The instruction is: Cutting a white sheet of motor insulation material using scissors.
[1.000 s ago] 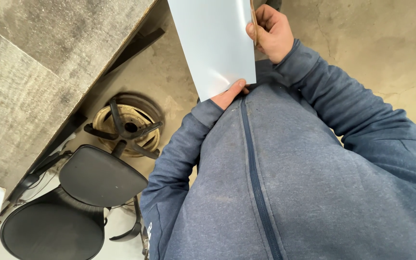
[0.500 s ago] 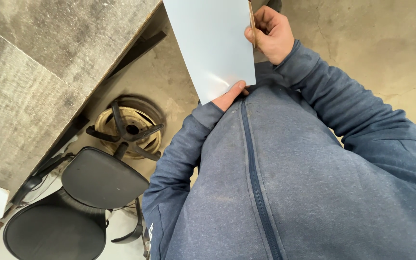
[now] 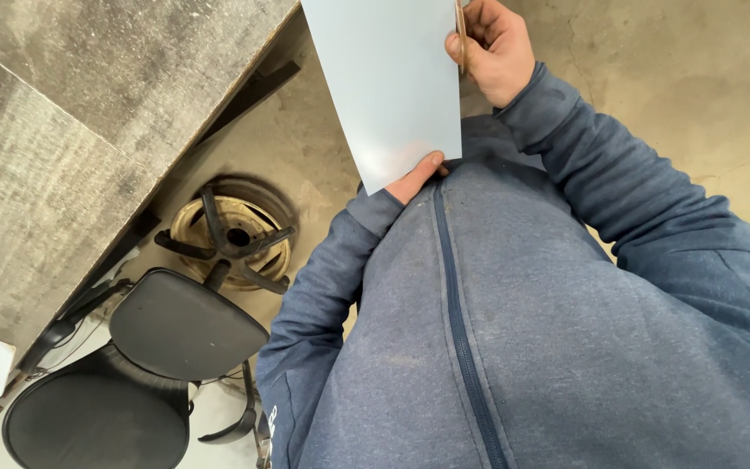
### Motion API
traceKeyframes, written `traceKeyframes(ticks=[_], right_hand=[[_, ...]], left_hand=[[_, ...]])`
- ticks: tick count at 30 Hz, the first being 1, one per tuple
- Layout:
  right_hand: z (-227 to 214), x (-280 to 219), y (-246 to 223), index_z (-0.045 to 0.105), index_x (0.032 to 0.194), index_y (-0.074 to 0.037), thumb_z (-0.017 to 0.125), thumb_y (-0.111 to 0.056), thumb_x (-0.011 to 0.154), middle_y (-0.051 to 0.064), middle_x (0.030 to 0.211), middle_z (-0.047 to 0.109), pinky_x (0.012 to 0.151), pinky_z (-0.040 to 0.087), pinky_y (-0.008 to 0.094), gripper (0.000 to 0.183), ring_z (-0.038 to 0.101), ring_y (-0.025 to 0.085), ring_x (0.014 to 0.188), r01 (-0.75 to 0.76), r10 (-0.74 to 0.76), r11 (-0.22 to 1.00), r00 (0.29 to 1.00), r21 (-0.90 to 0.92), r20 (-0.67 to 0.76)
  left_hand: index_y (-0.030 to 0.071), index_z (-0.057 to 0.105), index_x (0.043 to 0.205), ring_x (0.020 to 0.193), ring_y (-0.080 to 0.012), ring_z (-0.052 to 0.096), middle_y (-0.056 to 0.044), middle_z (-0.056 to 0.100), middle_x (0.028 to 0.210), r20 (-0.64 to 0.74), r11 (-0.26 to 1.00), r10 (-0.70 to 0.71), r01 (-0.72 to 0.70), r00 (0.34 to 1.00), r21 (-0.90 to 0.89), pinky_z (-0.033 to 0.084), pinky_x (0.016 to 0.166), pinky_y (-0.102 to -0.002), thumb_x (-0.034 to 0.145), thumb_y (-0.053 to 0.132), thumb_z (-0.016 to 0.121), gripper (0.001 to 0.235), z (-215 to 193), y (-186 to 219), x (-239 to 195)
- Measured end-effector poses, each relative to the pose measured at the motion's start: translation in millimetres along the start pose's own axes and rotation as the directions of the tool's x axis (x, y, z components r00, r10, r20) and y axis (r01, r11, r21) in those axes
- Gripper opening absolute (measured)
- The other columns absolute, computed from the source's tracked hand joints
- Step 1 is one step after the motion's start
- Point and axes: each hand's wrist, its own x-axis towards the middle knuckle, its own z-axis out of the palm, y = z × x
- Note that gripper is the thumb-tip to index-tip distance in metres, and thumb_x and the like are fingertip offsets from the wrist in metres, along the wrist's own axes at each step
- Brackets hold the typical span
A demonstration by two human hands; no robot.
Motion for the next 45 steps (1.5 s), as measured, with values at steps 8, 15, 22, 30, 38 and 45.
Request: traceKeyframes(ticks=[8,15,22,30,38,45], right_hand=[[-3.2,5.6,-4.4,0.054,0.110,-0.003,0.066,-0.015,0.114,-0.001,0.087,0.061,0.061,0.043,0.023,0.017,0.051,0.003,0.071,0.006,-0.006,0.999,1.000,-0.037,0.013],[-5.3,22.3,-21.8,0.055,0.114,-0.004,0.064,-0.014,0.114,-0.002,0.092,0.062,0.063,0.042,0.023,0.013,0.052,0.003,0.075,0.040,-0.040,0.999,0.999,0.009,0.011],[0.3,24.7,-30.7,0.055,0.110,-0.004,0.065,-0.016,0.113,-0.002,0.088,0.061,0.057,0.040,0.023,0.016,0.050,0.003,0.069,0.021,-0.020,0.999,0.999,-0.029,0.035],[2.9,32.9,-36.8,0.056,0.109,-0.005,0.066,-0.016,0.112,-0.003,0.085,0.060,0.056,0.040,0.022,0.016,0.049,0.003,0.065,0.019,-0.018,0.999,0.999,-0.032,0.037],[4.0,49.0,-49.1,0.055,0.107,-0.005,0.066,-0.017,0.112,-0.004,0.083,0.058,0.054,0.036,0.022,0.016,0.045,0.002,0.062,0.025,-0.025,1.000,1.000,-0.012,0.018],[3.5,54.0,-47.1,0.056,0.110,-0.005,0.069,-0.022,0.111,-0.003,0.082,0.058,0.053,0.033,0.023,0.022,0.043,0.003,0.061,0.005,-0.006,1.000,0.999,0.026,0.042]], left_hand=[[0.004,0.073,0.106,0.084,-0.0170,0.071,-0.005,0.075,0.087,-0.008,1.000,-0.017,0.017,1.000,0.002,0.059,0.079,-0.030,0.100,0.025,0.067,0.023,-0.1,-0.6,-1.6],[0.004,0.071,0.108,0.086,-0.0179,0.070,-0.007,0.073,0.091,0.001,0.993,0.109,-0.109,0.994,0.051,0.058,0.080,-0.031,0.101,0.022,0.066,0.021,-0.5,-2.9,1.3],[0.005,0.073,0.104,0.085,-0.0179,0.070,-0.006,0.075,0.088,-0.010,0.998,0.006,-0.005,1.000,0.061,0.058,0.080,-0.031,0.101,0.026,0.065,0.023,-1.0,5.5,-0.1],[0.005,0.073,0.105,0.084,-0.0180,0.070,-0.005,0.074,0.088,-0.005,0.999,0.044,-0.044,0.999,0.032,0.058,0.080,-0.031,0.101,0.028,0.064,0.025,-3.3,3.4,0.9],[0.004,0.073,0.102,0.084,-0.0180,0.070,-0.006,0.074,0.088,-0.001,0.996,0.072,-0.072,0.997,0.060,0.057,0.080,-0.031,0.102,0.026,0.063,0.024,-3.3,7.1,2.0],[0.004,0.072,0.105,0.080,-0.0183,0.070,-0.006,0.074,0.086,-0.041,0.998,0.045,-0.046,0.998,-0.032,0.058,0.076,-0.031,0.100,0.025,0.065,0.023,-3.9,8.2,0.5]])
